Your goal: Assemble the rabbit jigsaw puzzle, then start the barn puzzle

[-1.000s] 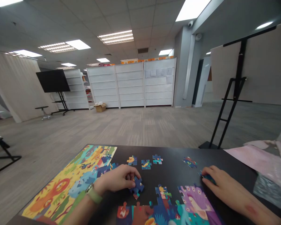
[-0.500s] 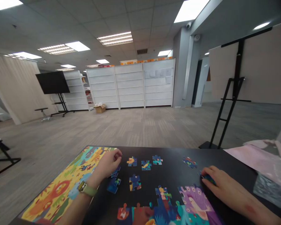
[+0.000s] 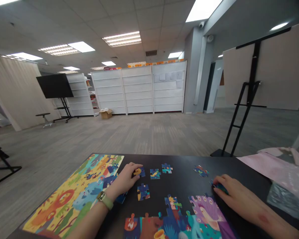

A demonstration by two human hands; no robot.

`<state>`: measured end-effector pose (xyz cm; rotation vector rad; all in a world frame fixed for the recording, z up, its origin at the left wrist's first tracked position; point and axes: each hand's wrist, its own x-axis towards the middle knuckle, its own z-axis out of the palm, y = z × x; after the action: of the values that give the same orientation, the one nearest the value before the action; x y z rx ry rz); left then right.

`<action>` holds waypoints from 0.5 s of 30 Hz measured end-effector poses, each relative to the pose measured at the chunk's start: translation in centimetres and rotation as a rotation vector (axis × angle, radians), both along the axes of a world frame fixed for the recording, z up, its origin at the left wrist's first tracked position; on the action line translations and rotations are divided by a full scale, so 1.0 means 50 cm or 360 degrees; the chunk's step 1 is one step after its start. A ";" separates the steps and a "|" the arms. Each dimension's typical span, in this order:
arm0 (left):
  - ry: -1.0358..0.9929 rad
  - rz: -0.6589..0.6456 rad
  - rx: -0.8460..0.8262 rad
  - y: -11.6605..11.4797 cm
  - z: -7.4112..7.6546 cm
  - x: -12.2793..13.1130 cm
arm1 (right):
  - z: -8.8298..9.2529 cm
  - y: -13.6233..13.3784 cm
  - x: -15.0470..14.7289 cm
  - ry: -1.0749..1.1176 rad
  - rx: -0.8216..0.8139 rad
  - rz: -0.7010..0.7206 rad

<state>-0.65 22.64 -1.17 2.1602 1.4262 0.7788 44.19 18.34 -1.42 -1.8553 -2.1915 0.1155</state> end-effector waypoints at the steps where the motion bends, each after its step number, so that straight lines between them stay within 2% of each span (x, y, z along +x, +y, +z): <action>1: -0.0063 -0.0001 -0.0027 0.001 0.001 -0.003 | 0.003 -0.001 0.000 -0.0007 -0.0013 0.0004; 5: -0.0373 -0.0051 -0.0195 -0.004 0.007 0.011 | 0.013 -0.004 -0.005 -0.0004 -0.0030 -0.0015; 9: -0.0661 -0.0249 -0.0492 -0.042 0.011 0.072 | 0.014 -0.008 -0.009 0.0000 -0.0007 -0.0042; 13: -0.0772 -0.0389 -0.0730 -0.092 0.018 0.128 | 0.014 -0.011 -0.011 -0.0037 -0.0034 -0.0037; 15: -0.0745 -0.0393 -0.0753 -0.105 0.026 0.139 | 0.015 -0.013 -0.011 -0.0055 -0.0041 -0.0040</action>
<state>6.31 17.39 0.14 1.6158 0.9610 0.7067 43.64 17.69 -0.66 -1.9113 -2.1988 0.1082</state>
